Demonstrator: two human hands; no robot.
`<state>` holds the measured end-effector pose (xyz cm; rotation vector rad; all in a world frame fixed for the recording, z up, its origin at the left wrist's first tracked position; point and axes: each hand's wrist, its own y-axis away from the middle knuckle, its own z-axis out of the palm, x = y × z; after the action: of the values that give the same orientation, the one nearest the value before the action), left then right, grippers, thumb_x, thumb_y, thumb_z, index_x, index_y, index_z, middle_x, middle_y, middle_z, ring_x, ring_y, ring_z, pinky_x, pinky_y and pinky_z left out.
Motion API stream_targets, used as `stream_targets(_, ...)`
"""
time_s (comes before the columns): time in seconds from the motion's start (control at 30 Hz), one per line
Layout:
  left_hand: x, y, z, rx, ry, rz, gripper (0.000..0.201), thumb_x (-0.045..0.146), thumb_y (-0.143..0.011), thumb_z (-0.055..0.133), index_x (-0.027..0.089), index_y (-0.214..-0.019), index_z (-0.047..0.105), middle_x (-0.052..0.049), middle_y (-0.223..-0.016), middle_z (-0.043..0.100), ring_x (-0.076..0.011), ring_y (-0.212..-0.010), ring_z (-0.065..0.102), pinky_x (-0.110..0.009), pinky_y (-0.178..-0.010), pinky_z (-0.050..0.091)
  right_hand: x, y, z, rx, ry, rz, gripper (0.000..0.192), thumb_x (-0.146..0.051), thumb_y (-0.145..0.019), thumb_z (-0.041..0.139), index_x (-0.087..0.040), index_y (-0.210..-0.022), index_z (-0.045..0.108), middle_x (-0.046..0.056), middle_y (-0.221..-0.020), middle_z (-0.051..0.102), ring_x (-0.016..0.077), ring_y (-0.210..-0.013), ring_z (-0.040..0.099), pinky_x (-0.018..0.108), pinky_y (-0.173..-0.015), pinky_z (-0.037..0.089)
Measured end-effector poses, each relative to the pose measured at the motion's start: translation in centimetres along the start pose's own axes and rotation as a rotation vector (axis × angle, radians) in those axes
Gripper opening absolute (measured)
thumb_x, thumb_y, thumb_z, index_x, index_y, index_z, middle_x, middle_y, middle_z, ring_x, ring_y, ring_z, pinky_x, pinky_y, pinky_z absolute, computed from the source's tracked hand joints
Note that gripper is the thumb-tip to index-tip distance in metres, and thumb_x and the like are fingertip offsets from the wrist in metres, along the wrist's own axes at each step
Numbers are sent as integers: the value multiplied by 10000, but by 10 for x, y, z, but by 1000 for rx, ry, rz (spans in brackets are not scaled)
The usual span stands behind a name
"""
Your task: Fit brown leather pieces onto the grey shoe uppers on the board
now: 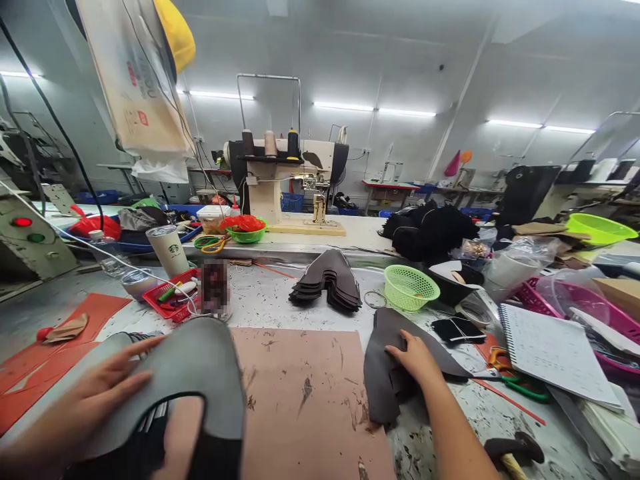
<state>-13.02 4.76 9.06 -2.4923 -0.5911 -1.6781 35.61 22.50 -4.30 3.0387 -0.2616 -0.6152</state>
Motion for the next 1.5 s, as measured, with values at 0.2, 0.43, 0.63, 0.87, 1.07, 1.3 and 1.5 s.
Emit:
stream_targets(0.2, -46, -10, 120, -161, -528, 462, 465, 391, -763, 453, 234, -1201, 464, -87, -1297, 433, -269, -1173, 404, -473, -978, 310, -24, 20, -14, 56, 38, 71, 507, -361, -659, 542, -110, -1099, 540, 134, -1007, 606, 253, -933, 568, 314, -755, 422)
stream_targets(0.43, -46, 28, 141, -485, -1005, 533, 623, 568, -794, 330, 248, -1322, 248, -87, -1409, 161, -300, -1290, 100, -525, -1030, 146, -18, 35, -25, -21, 27, 11, 215, -331, -677, 537, -179, -822, 582, 90, -883, 636, 220, -817, 601, 290, -667, 429)
stream_targets(0.63, -45, 29, 149, -478, -1032, 570, 603, 569, -805, 294, 266, -1322, 227, -59, -1412, 143, -283, -1293, 96, -497, -1038, 148, -16, 41, -28, -38, -7, 62, 482, -325, -665, 599, -92, -1079, 518, 150, -1029, 610, 226, -918, 591, 285, -735, 434)
stream_targets(0.87, -50, 18, 151, -438, -1058, 622, 602, 575, -796, 305, 266, -1311, 266, -60, -1407, 171, -276, -1293, 120, -484, -1036, 155, -31, 57, -50, 100, 94, 15, 266, -209, -754, 489, -146, -999, 571, 122, -1063, 589, 230, -961, 557, 299, -769, 397)
stream_targets(1.07, -22, 19, 147, -488, -812, 500, 661, 571, -762, 385, 199, -1305, 315, -98, -1392, 247, -275, -1292, 152, -505, -1036, 108, -91, 130, -81, 57, 81, -464, 252, -237, -812, 412, -248, -1001, 578, 50, -850, 662, 209, -784, 599, 292, -684, 400)
stream_targets(1.3, 34, 28, 134, -581, 95, 429, 904, 569, -596, 620, 188, -1325, 244, -109, -1327, 383, -295, -1208, 341, -410, -993, 297, -146, 185, -100, -38, -638, -925, 378, -274, -776, 499, -308, -1153, 512, -2, -1053, 623, 162, -900, 587, 302, -797, 449)
stream_targets(1.5, 1, 33, 125, -637, 393, -77, 808, 417, -661, 628, 246, -1323, 197, -22, -793, 651, -172, -666, 620, -261, -592, 480, -150, 167, -19, -293, -863, -467, 235, -253, -762, 483, -217, -926, 648, 35, -947, 663, 185, -903, 590, 368, -846, 444)
